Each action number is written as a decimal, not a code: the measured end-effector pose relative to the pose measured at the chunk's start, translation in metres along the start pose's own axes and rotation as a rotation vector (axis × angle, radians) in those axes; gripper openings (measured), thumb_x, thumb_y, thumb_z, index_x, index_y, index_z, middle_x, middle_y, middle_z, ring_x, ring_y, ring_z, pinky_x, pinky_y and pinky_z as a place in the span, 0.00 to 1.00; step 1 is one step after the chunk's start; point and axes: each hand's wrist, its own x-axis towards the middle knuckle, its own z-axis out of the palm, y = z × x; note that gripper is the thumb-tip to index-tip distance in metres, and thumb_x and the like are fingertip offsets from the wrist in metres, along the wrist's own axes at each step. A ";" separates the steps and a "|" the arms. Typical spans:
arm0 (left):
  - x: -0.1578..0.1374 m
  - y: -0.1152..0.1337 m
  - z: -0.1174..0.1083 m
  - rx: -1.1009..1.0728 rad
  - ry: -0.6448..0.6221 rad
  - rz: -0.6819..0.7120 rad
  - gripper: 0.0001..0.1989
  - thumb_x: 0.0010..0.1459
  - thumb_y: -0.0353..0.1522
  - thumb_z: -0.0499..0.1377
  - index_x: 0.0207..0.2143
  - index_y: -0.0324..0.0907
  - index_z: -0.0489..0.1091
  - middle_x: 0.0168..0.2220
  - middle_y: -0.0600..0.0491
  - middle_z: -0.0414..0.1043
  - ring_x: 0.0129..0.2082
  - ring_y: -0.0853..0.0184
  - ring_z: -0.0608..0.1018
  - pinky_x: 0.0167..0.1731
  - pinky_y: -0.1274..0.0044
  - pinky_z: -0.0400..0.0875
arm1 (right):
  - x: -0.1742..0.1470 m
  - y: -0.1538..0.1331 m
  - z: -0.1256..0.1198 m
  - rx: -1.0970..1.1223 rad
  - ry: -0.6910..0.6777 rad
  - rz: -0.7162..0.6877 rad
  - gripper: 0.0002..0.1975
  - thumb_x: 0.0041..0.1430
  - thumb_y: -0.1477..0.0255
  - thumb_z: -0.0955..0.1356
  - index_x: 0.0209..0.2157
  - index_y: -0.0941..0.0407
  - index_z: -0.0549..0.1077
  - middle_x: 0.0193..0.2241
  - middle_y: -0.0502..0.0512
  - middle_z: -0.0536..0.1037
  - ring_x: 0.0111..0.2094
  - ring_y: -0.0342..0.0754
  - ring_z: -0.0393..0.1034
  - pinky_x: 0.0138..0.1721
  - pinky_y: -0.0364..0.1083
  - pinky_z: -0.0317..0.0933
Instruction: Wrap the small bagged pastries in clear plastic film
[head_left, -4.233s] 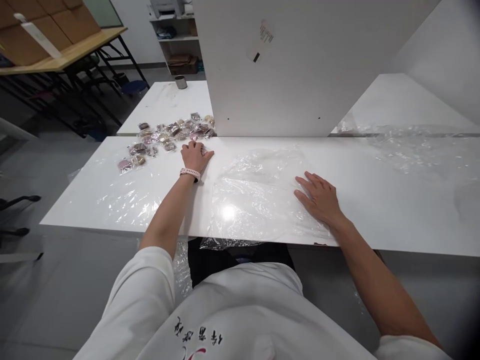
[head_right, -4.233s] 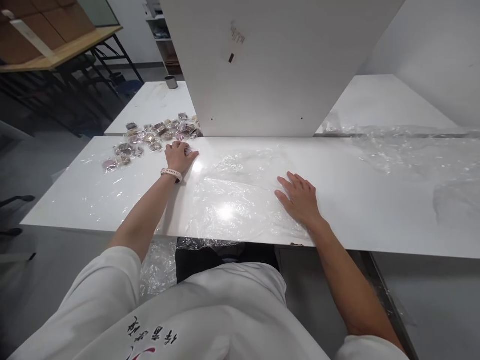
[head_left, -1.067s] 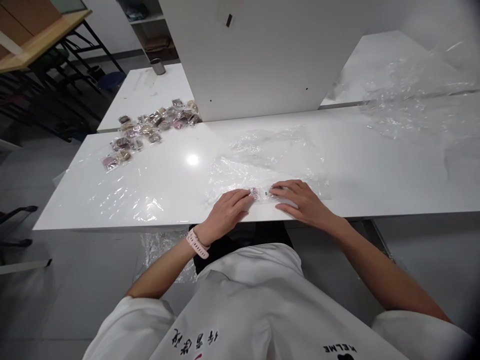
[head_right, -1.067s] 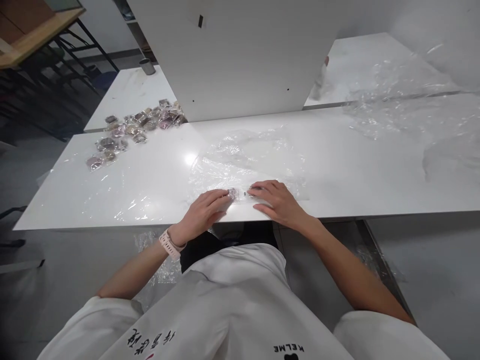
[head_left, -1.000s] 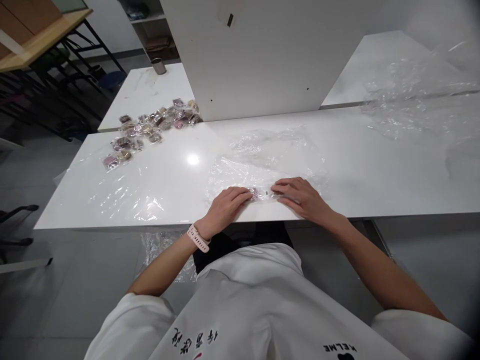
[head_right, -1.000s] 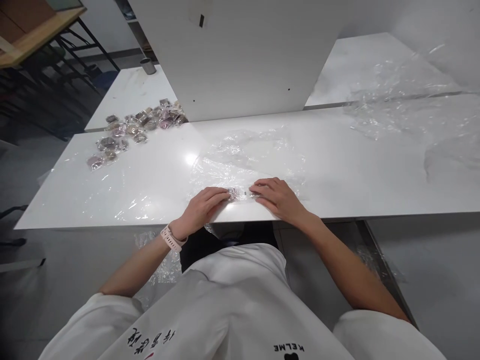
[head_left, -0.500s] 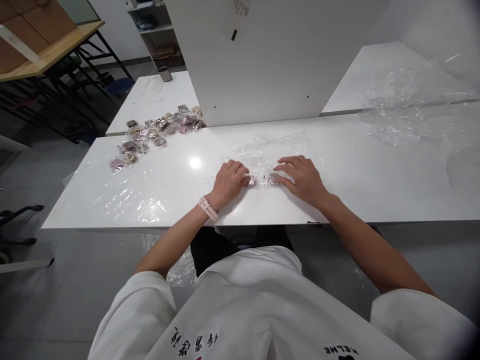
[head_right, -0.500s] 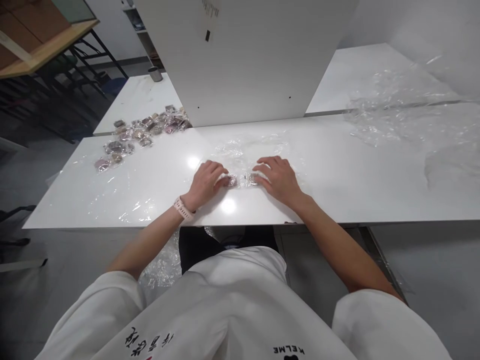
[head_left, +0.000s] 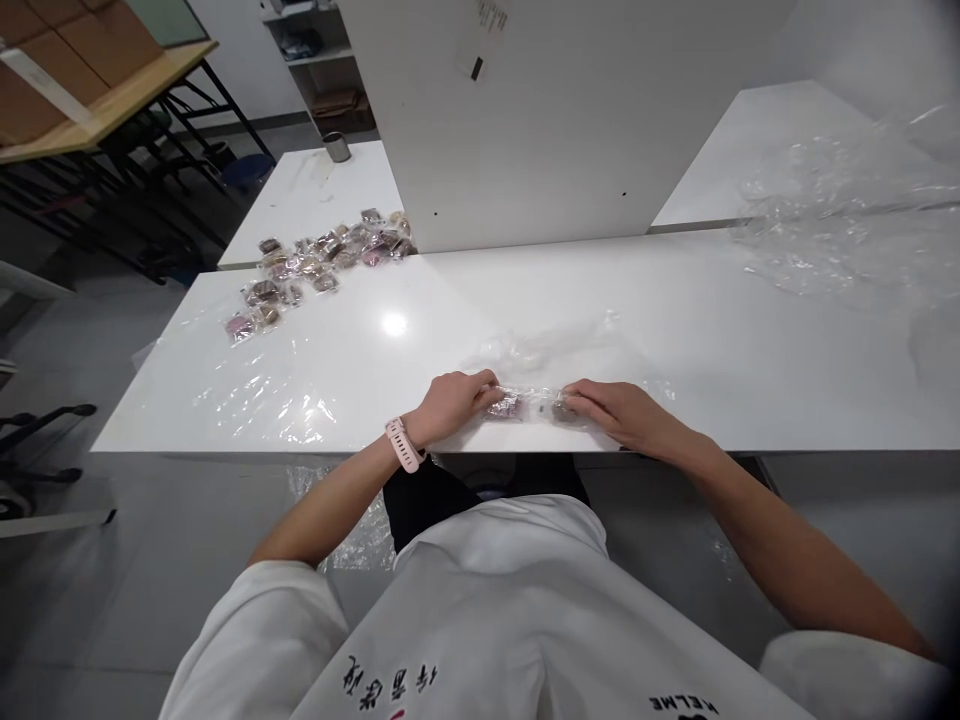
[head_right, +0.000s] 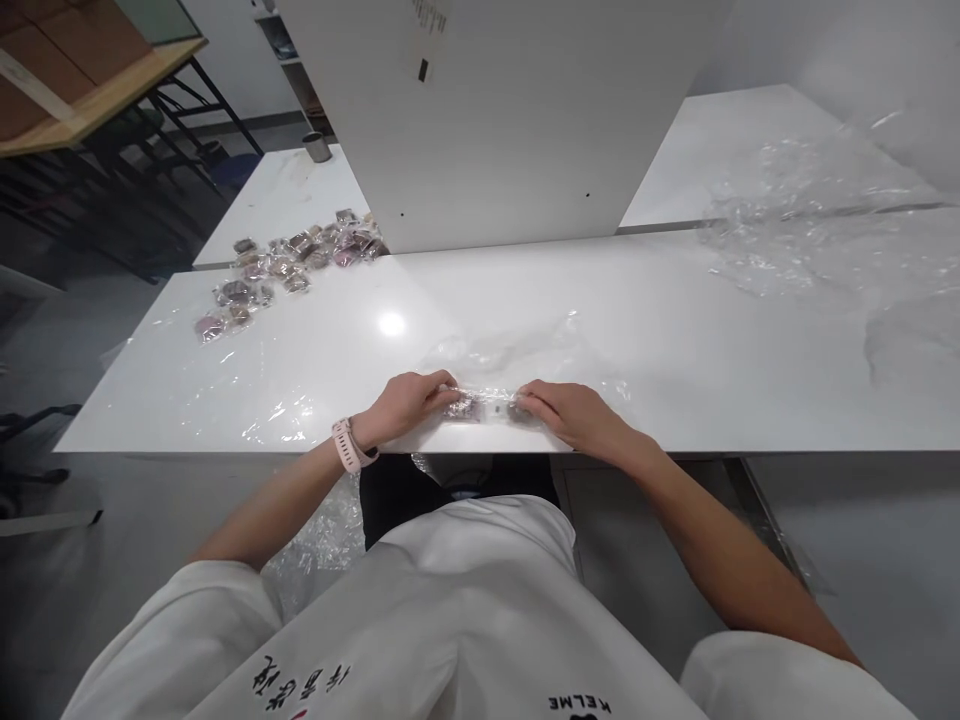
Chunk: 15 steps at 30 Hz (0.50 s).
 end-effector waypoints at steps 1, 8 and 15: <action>-0.001 0.002 -0.001 -0.036 -0.026 -0.028 0.15 0.69 0.43 0.53 0.41 0.43 0.72 0.24 0.55 0.73 0.24 0.66 0.73 0.26 0.78 0.57 | -0.003 -0.003 0.000 0.018 0.001 0.045 0.18 0.73 0.58 0.59 0.47 0.52 0.75 0.29 0.51 0.80 0.27 0.49 0.73 0.27 0.45 0.61; 0.023 -0.023 -0.030 -0.301 0.544 -0.139 0.12 0.65 0.38 0.60 0.29 0.42 0.70 0.27 0.54 0.73 0.27 0.69 0.72 0.30 0.76 0.65 | -0.004 -0.010 0.028 -0.207 0.330 -0.361 0.26 0.64 0.86 0.58 0.51 0.51 0.77 0.56 0.55 0.77 0.55 0.53 0.70 0.48 0.51 0.65; 0.073 -0.033 -0.039 -0.839 0.064 -0.151 0.15 0.59 0.31 0.65 0.49 0.44 0.74 0.41 0.49 0.78 0.33 0.68 0.79 0.31 0.76 0.72 | -0.004 -0.005 0.046 -0.121 0.329 -0.398 0.31 0.55 0.92 0.57 0.48 0.51 0.78 0.54 0.52 0.79 0.54 0.52 0.70 0.48 0.52 0.65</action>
